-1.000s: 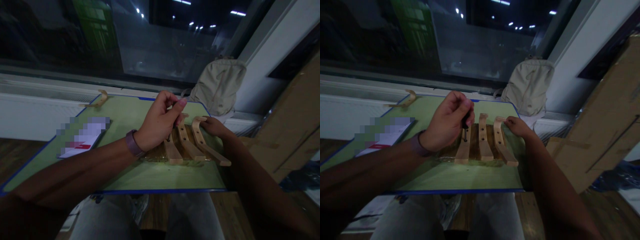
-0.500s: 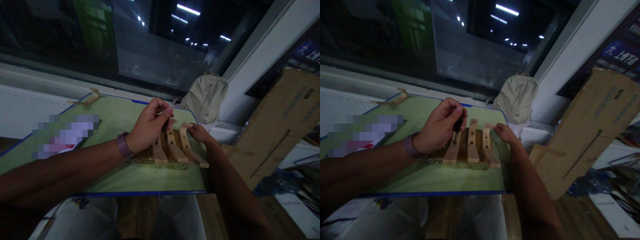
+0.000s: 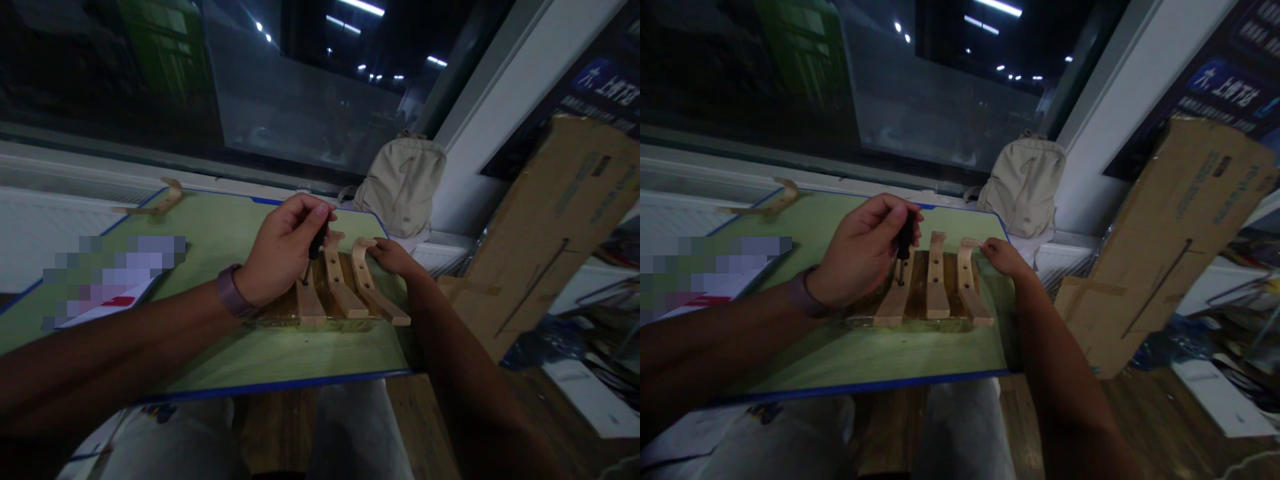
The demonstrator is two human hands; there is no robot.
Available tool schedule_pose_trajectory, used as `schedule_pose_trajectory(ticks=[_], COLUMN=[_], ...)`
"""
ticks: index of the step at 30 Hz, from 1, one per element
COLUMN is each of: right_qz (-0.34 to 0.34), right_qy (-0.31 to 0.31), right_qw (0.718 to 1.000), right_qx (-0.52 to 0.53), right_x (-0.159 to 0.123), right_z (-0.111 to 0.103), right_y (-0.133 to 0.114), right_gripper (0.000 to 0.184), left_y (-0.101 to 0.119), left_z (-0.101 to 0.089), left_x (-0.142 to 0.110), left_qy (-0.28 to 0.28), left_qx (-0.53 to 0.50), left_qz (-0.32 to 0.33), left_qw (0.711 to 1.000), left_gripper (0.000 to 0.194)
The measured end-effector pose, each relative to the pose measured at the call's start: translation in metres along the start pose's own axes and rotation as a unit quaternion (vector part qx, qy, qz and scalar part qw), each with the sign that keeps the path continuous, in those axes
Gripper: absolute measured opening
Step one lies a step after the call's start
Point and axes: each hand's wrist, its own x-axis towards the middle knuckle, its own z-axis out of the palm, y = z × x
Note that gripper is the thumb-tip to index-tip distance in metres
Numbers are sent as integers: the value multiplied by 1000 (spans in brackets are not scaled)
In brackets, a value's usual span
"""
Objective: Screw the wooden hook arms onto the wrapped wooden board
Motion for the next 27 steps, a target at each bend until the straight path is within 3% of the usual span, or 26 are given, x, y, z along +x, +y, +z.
schedule_pose_trajectory(ticks=[9, 15, 20, 27], right_qz=[-12, -17, -17, -20], right_qy=[-7, 3, 9, 17], right_qw=[1000, 1000, 1000, 1000], right_qx=[-11, -14, -10, -5], right_x=[1, 1, 0, -2], right_z=[0, 1, 0, -1], right_y=[0, -1, -4, -4], right_gripper=[34, 33, 30, 30], left_y=[12, 10, 8, 1], left_z=[8, 4, 4, 2], left_x=[-1, -2, -4, -4], left_qy=[49, -21, -7, -11], left_qx=[-82, -53, -27, -51], left_qz=[-64, -41, -66, -33], left_qw=[993, 998, 997, 998], left_gripper=[23, 31, 29, 28])
